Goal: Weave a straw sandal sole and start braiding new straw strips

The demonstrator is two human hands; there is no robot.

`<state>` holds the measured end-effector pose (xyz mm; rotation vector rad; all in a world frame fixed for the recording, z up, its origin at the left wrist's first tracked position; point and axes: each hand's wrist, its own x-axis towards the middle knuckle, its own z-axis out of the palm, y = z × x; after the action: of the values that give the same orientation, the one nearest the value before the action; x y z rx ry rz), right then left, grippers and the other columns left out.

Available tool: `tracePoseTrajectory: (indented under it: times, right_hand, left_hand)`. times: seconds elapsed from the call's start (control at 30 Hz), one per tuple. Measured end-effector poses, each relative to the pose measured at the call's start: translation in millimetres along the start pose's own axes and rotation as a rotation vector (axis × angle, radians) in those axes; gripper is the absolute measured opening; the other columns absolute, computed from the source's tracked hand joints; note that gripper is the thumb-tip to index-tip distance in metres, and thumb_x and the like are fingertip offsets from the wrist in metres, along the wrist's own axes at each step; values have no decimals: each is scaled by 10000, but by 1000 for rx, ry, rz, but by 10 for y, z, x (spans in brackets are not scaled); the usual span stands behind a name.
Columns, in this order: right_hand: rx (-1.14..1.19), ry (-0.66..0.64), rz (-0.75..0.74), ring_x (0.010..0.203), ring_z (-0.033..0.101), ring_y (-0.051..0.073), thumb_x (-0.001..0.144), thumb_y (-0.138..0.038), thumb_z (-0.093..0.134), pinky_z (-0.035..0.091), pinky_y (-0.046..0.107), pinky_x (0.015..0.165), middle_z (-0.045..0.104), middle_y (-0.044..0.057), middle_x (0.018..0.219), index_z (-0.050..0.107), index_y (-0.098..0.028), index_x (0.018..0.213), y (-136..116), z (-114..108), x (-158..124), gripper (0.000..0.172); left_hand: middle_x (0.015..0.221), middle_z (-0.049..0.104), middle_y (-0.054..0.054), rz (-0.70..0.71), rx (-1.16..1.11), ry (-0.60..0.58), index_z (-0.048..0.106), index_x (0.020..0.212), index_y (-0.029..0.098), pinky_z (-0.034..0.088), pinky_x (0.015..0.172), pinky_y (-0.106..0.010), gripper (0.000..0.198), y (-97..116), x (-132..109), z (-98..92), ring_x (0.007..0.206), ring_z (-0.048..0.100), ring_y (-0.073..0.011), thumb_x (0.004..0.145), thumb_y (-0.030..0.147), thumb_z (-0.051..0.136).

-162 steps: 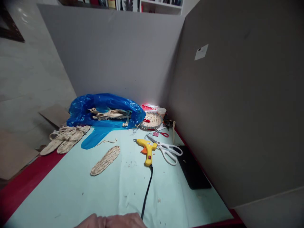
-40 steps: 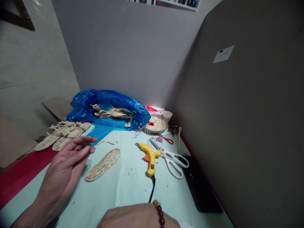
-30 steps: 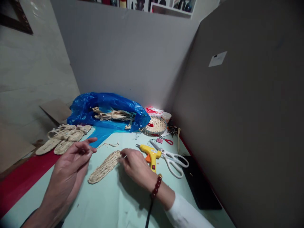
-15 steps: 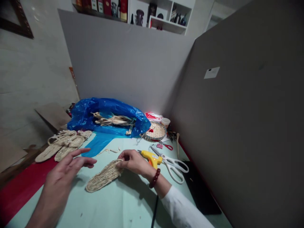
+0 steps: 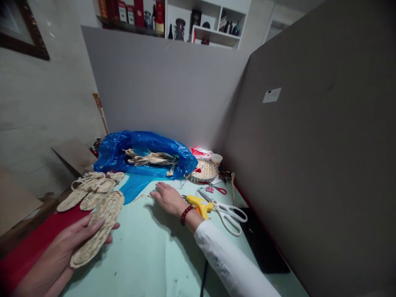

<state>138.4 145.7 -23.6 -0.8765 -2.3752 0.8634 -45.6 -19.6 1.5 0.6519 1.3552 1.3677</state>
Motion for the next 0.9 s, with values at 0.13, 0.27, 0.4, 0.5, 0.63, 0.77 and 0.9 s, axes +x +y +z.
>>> tracePoseTrajectory:
  times: [0.13, 0.27, 0.4, 0.5, 0.63, 0.77, 0.9]
  right_hand:
    - [-163, -73, -86, 1440, 248, 365, 975, -392, 506, 153, 550, 1176, 339, 274, 1514, 440, -30, 1400, 59, 296, -209, 562]
    - [-219, -168, -239, 1444, 270, 303, 966, -494, 492, 188, 448, 1200, 345, 205, 1536, 369, -89, 1467, -208, 490, -558, 656]
    - [-224, -182, -381, 1373, 409, 232, 1001, -310, 465, 285, 339, 1165, 501, 150, 1447, 480, -110, 1391, -367, 535, -764, 438]
    - [-211, -118, -353, 1155, 597, 187, 989, -138, 425, 437, 285, 1020, 670, 88, 1243, 656, -159, 1165, -298, 503, -747, 292]
    - [-197, 27, -200, 902, 670, 175, 964, -128, 499, 511, 265, 825, 740, 71, 989, 689, -141, 1018, -126, 398, -587, 198]
    - [-211, 104, -101, 854, 670, 178, 982, -190, 511, 525, 326, 781, 713, 58, 965, 648, -137, 1059, -22, 319, -333, 165]
    - [-235, 55, -175, 1010, 625, 217, 958, -238, 570, 481, 374, 890, 684, 86, 1071, 621, -149, 1118, -110, 450, -147, 189]
  left_hand:
    - [831, 785, -46, 30, -88, 108, 717, 956, 194, 578, 573, -202, 355, 55, -31, -135, 659, 694, -168, 653, 335, 837]
    - [814, 785, -14, 27, -193, 116, 732, 935, 234, 594, 593, -195, 281, 68, -77, -155, 653, 697, -162, 675, 292, 821]
    - [834, 787, -22, 84, -188, 137, 732, 941, 216, 611, 617, -224, 251, 77, -98, -201, 656, 701, -170, 699, 240, 791]
    - [881, 788, -37, 134, -135, 150, 720, 970, 203, 621, 644, -251, 297, 70, -85, -278, 647, 694, -163, 683, 198, 794]
    - [901, 789, -48, 131, -150, 150, 707, 994, 199, 620, 646, -246, 342, 49, -74, -378, 648, 693, -156, 670, 232, 813]
    - [887, 790, -46, 113, -150, 159, 712, 982, 203, 614, 622, -231, 329, 50, -107, -372, 641, 689, -151, 669, 214, 813]
    - [874, 785, -54, 108, -119, 136, 714, 1007, 190, 611, 620, -238, 343, 92, -160, -267, 644, 685, -156, 676, 195, 802]
